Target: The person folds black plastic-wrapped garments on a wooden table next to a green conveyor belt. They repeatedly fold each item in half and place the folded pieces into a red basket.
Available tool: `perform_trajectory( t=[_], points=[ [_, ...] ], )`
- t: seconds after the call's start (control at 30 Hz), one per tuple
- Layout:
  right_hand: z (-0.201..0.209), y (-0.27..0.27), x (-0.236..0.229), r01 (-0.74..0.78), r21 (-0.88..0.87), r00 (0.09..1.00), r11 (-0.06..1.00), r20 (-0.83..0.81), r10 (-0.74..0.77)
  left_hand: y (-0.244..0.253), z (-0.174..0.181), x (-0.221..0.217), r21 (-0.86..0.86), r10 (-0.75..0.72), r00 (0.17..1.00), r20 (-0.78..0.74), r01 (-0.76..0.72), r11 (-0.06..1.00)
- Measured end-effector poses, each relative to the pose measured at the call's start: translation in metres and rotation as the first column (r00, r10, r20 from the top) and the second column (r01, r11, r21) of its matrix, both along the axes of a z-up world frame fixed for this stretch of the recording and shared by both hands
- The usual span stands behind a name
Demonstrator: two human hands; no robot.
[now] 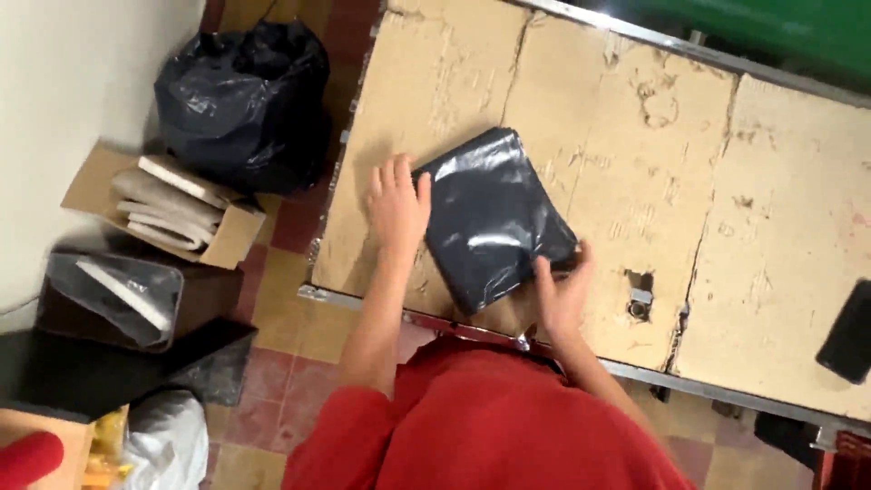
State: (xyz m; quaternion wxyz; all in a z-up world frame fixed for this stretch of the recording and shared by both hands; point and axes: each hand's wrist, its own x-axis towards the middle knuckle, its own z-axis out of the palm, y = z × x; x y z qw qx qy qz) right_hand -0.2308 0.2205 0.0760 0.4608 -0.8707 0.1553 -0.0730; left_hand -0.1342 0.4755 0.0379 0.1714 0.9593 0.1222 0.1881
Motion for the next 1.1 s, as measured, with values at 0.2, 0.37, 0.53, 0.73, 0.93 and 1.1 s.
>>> perform_trajectory(
  t=[0.2,0.37,0.53,0.73,0.93,1.1],
  points=[
    [-0.043,0.04,-0.012,-0.533,-0.762,0.468,0.368,0.097,0.878,-0.047,0.026,-0.008,0.095,-0.303,0.946,-0.116,0.315,0.944],
    [-0.037,0.038,-0.005,-0.623,-0.705,0.464,0.338,0.015,0.886,-0.044,0.006,-0.005,0.144,-0.287,0.938,-0.194,0.317,0.938],
    [-0.04,0.034,-0.002,-0.708,-0.623,0.441,0.333,-0.022,0.897,-0.051,0.017,0.03,0.122,-0.248,0.935,-0.252,0.285,0.951],
    [-0.022,0.004,0.024,-0.686,-0.331,0.657,0.648,0.101,0.747,-0.051,-0.045,0.118,-0.174,-0.462,0.744,-0.483,0.435,0.883],
    [0.04,-0.096,0.016,-0.224,-0.142,0.972,0.964,0.036,0.231,-0.165,0.126,0.041,-0.356,-0.883,0.459,0.096,0.844,0.4],
    [0.077,-0.197,-0.042,-0.047,-0.049,0.974,0.998,0.218,0.056,-0.285,0.234,-0.017,-0.063,-0.89,0.231,0.392,0.972,0.225]
  ],
)
